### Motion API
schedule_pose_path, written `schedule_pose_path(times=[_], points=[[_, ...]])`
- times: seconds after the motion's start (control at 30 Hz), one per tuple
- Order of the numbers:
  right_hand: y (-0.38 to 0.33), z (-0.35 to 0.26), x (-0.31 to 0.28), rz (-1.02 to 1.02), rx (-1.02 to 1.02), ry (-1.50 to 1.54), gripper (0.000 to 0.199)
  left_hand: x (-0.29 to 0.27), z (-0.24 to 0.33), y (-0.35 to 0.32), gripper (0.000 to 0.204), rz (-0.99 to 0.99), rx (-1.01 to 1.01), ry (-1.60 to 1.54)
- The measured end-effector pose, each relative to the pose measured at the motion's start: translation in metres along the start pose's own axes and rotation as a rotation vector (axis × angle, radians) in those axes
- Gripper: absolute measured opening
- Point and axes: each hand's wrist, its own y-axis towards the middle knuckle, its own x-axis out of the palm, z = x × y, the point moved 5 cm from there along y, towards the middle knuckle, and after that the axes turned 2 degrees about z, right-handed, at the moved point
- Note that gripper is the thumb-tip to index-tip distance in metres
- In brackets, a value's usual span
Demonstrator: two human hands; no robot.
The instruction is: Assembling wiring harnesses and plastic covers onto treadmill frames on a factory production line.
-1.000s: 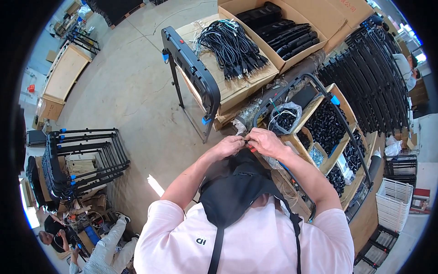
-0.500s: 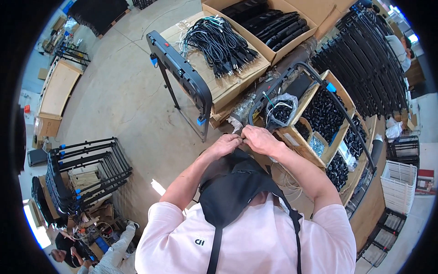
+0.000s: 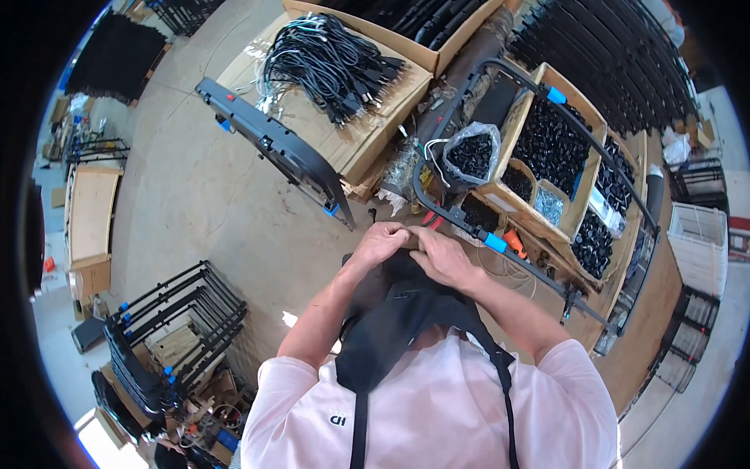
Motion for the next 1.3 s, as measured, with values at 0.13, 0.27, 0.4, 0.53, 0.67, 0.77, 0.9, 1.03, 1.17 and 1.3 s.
schedule_pose_path(times=[0.13, 0.27, 0.4, 0.53, 0.67, 0.77, 0.9, 1.03, 1.17, 1.3], points=[[-0.009, 0.04, 0.018, 0.139, 0.323, 0.128, 0.051, 0.004, 0.003, -0.001, 0.034, 0.035, 0.005, 0.134], [-0.004, 0.029, 0.017, 0.285, 0.082, 0.054, 0.046, 0.005, -0.003, 0.005, 0.033, 0.047, -0.011, 0.11], [-0.047, 0.051, 0.027, 0.206, 0.482, 0.144, 0.049, 0.001, -0.012, 0.005, 0.029, 0.048, 0.049, 0.035], [-0.024, 0.131, 0.067, 0.114, 0.808, -0.157, 0.057, 0.006, -0.005, 0.002, 0.028, -0.059, -0.054, -0.09], [0.044, 0.199, 0.083, 0.203, 0.813, -0.184, 0.068, 0.01, 0.001, 0.003, 0.029, -0.129, -0.055, -0.103], [0.055, 0.223, 0.091, 0.168, 1.047, -0.071, 0.063, 0.013, -0.003, 0.004, 0.028, -0.156, -0.015, -0.062], [0.05, 0.208, 0.091, 0.203, 1.238, 0.277, 0.053, 0.02, -0.004, 0.008, 0.03, -0.164, 0.022, -0.161], [-0.008, 0.197, 0.102, 0.323, 1.147, 0.455, 0.045, 0.021, 0.009, 0.009, 0.031, -0.132, 0.015, -0.208], [-0.068, 0.15, 0.103, 0.281, 1.127, 0.668, 0.038, 0.022, 0.008, 0.013, 0.033, -0.148, -0.014, -0.264], [-0.092, 0.123, 0.088, 0.209, 0.877, 0.607, 0.029, 0.031, 0.013, 0.017, 0.034, -0.164, -0.043, -0.258]])
